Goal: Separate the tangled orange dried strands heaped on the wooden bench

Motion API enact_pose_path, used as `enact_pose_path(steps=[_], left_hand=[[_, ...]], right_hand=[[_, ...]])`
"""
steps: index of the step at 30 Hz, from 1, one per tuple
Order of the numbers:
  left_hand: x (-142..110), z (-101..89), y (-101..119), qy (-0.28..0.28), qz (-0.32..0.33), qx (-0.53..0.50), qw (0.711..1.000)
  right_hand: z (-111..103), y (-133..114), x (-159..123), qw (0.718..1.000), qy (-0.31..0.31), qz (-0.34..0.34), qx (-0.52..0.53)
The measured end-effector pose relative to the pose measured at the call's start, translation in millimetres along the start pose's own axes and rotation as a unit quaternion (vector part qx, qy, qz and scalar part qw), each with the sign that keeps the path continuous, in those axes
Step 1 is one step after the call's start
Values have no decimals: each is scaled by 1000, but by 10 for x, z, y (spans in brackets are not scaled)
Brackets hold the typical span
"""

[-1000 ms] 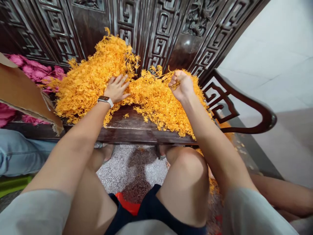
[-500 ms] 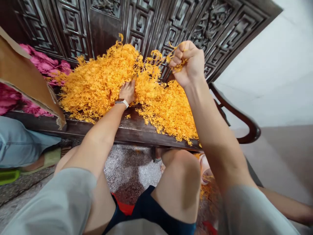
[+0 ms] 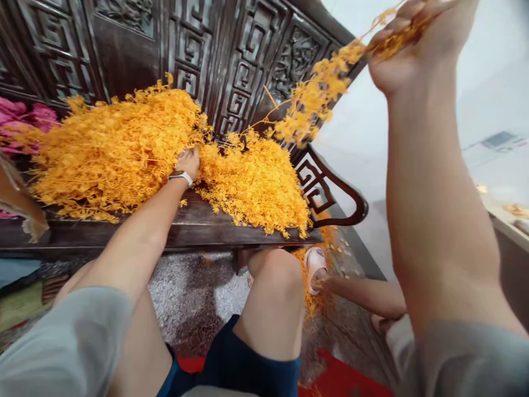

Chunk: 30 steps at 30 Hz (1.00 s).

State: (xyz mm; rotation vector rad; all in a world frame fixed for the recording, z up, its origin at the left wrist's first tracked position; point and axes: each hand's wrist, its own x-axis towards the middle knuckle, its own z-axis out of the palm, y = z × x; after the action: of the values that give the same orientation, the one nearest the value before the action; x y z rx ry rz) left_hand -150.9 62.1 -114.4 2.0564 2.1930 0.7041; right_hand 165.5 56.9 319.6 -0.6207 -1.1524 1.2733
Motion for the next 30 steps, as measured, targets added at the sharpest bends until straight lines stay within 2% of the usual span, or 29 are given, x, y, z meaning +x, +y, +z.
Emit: enact_pose_path(steps=[3,6,8,10,11,13,14,17,19,21,24,26,27,30], left_hand=[[142,-182,105,-13,-13,-3,1000],[284,-465,464,-55,-12,-35,998],[335,-626,855,-32,50,-91,994],[340,-707,1269,39,158,-177,971],[330,-713,1443,58,185,-219,956],[303,-673,1665,56,207,-267,940],[295,-638,1702,48,210,-260,941],[318,-539,1562,62,205,-145,966],[351,-512,1338,60,194,-89,975],[352,-525,1065,48,166,-68,983],[282,-610,635,-16,70,-11,997],[238,-713,402,-69,2,52,996],[230,-775,317,-76,-21,70,994],[238,-936,174,-41,-70,82,993]], right_hand=[[-240,-123,-55,998,13,-49,-37],[-449,-115,-82,991,43,-112,-64],[-561,-75,-70,987,50,-121,-91],[-663,-36,-46,987,38,-121,-99],[-718,-21,-34,987,32,-124,-96],[-848,4,-18,986,45,-131,-98],[-926,21,-15,984,59,-132,-104],[-1195,127,-23,975,112,-119,-151],[-1366,232,-26,971,139,-97,-168],[-1508,313,-16,971,174,-79,-142],[-1710,282,5,961,252,-107,-47],[-1872,179,-17,949,286,-128,-23],[-1957,128,-50,952,281,-116,-36],[-2154,69,-235,969,215,-36,-114]])
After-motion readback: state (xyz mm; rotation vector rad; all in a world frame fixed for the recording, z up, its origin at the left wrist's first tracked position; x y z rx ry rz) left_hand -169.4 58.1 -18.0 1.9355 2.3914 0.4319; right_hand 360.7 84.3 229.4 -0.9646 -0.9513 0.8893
